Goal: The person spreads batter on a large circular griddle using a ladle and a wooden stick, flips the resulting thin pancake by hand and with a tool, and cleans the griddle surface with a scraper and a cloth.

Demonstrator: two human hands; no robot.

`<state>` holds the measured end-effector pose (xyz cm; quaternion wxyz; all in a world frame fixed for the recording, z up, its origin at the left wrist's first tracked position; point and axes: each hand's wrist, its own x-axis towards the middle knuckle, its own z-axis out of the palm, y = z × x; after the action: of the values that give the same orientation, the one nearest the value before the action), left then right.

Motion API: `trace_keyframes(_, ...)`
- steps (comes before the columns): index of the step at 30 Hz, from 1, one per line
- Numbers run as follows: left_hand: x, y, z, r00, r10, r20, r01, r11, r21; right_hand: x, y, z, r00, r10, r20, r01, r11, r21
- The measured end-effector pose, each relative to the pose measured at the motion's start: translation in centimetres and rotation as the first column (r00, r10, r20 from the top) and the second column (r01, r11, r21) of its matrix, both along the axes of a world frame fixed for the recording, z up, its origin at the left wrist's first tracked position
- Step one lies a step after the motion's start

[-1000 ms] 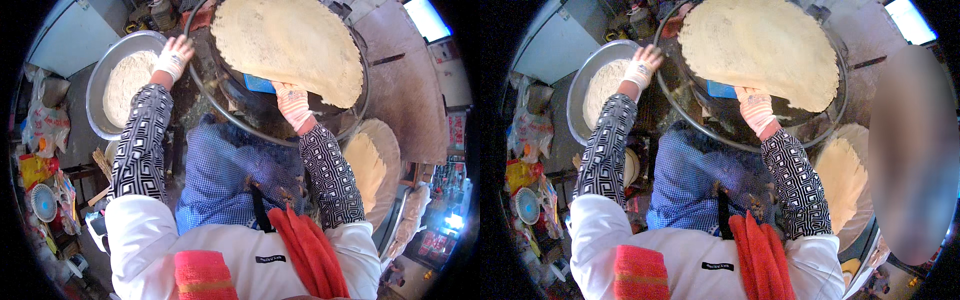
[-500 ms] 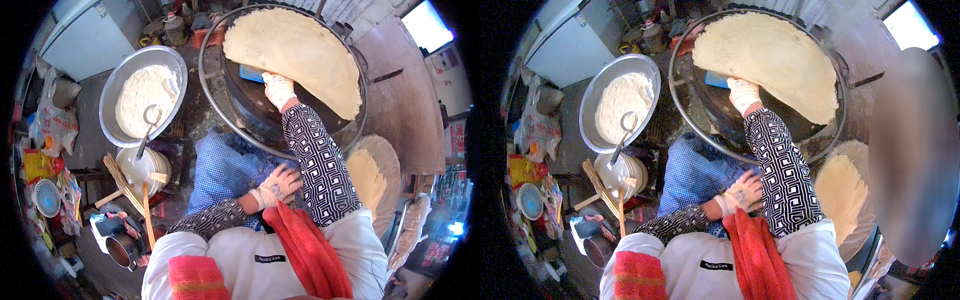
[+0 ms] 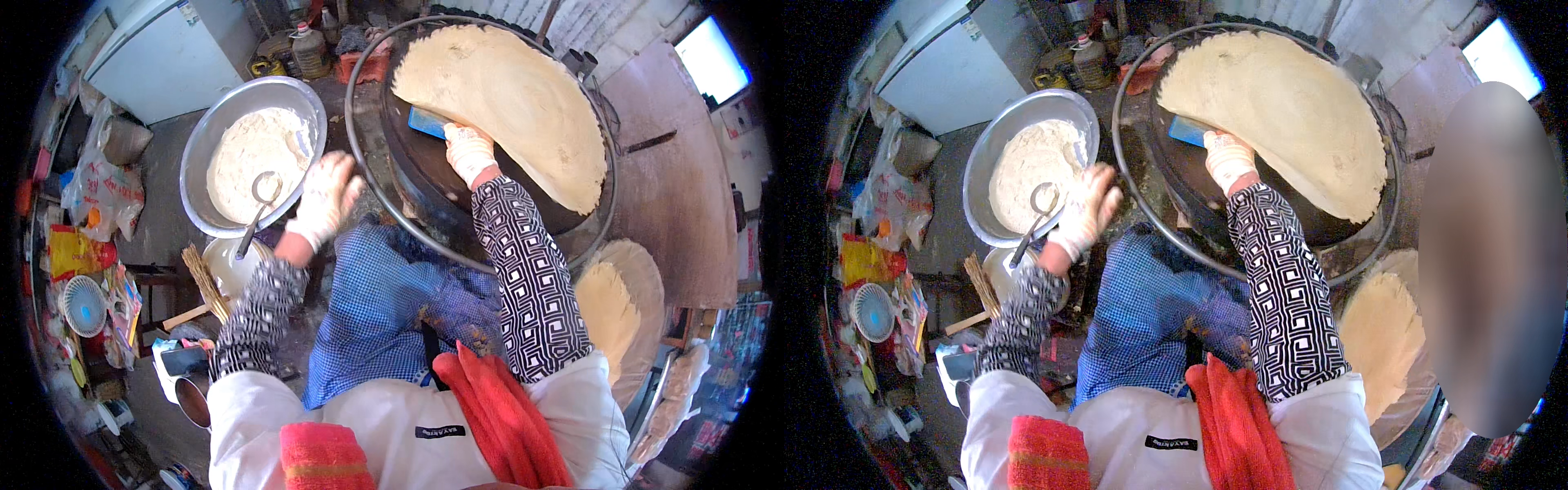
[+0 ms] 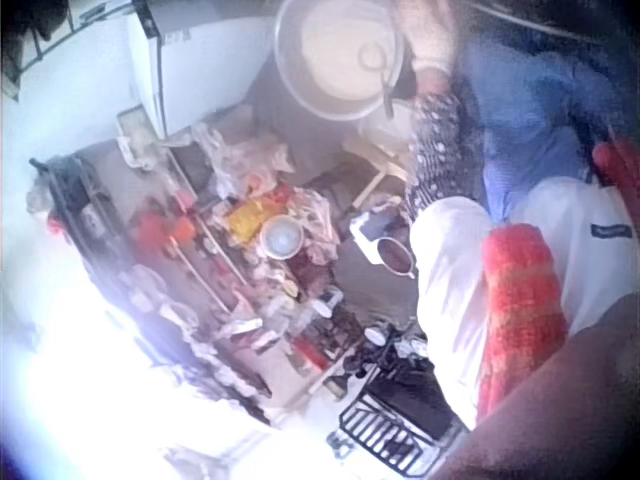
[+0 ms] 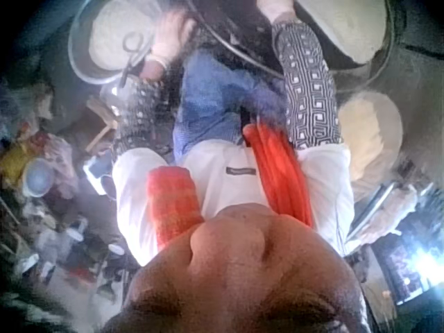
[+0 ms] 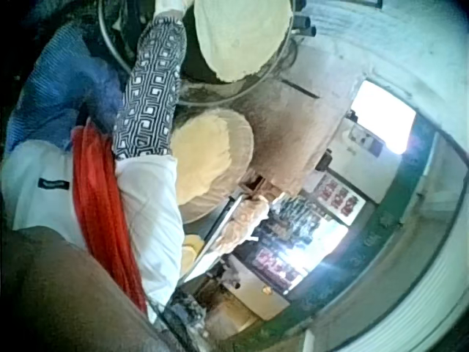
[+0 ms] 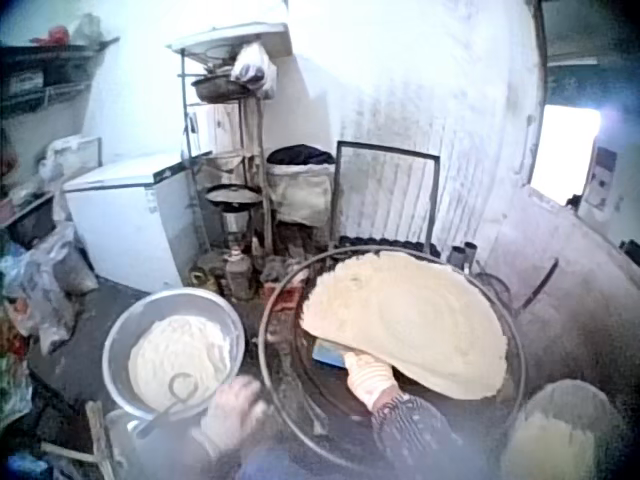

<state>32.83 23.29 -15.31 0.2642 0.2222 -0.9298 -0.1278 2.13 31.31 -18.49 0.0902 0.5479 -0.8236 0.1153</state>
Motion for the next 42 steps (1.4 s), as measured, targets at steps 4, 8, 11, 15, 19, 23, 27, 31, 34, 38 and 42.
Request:
trace_keyframes(4, -1.9, -6.0, -0.1, 0.959, 0.015, 0.283, 0.065, 0.961, -0.271, -0.7, 0.3, 1.1, 0.992, 0.048, -0.118, -0.038, 0.996, 0.082)
trace_keyframes(8, -4.7, -1.5, -3.4, 0.741, -0.310, 0.595, 0.466, 0.876, -0.124, -0.1, 0.9, 2.6, 0.994, 0.020, -0.108, -0.011, 0.997, 0.080)
trace_keyframes(11, -4.5, 8.3, -5.2, 0.896, -0.420, 0.144, 0.433, 0.899, -0.070, 0.7, -0.4, 2.9, 0.997, 0.030, -0.072, -0.019, 0.988, 0.152)
trace_keyframes(15, -9.3, 23.5, -0.6, 0.900, -0.394, 0.187, 0.392, 0.919, 0.050, 1.0, 0.7, 4.7, 1.000, 0.014, 0.018, -0.016, 0.991, 0.131)
trace_keyframes(19, -7.9, 28.0, -5.1, 0.796, -0.605, 0.009, 0.605, 0.796, -0.011, 0.9, 0.8, 4.9, 0.989, -0.039, -0.143, 0.075, 0.964, 0.256)
trace_keyframes(23, -2.0, 17.9, 1.2, 0.851, -0.302, 0.430, 0.256, 0.953, 0.163, 1.3, 0.4, 4.8, 0.991, -0.070, -0.114, 0.098, 0.961, 0.258)
trace_keyframes(27, 0.9, 13.8, -2.3, 0.961, -0.006, 0.278, -0.036, 0.988, 0.149, -1.5, 1.0, 4.0, 0.996, -0.080, -0.045, 0.087, 0.983, 0.161)
trace_keyframes(31, 0.7, 13.2, -4.9, 0.824, 0.229, 0.519, -0.367, 0.912, 0.181, 0.6, -0.3, 6.4, 0.999, -0.034, -0.001, 0.034, 0.974, 0.225)
trace_keyframes(34, 0.6, 13.0, -5.1, 0.768, 0.215, 0.604, -0.375, 0.915, 0.152, -1.2, -1.5, 3.7, 0.998, -0.059, -0.031, 0.062, 0.992, 0.110)
trace_keyframes(38, 0.3, 13.2, -5.6, 0.774, 0.183, 0.606, -0.325, 0.936, 0.133, -4.9, -1.7, -1.3, 0.910, -0.079, -0.408, 0.121, 0.990, 0.079)
trace_keyframes(42, 0.9, 13.2, -5.6, 0.766, 0.185, 0.616, -0.327, 0.937, 0.124, -5.1, -3.2, -4.5, 0.372, -0.164, -0.914, 0.195, 0.976, -0.096)
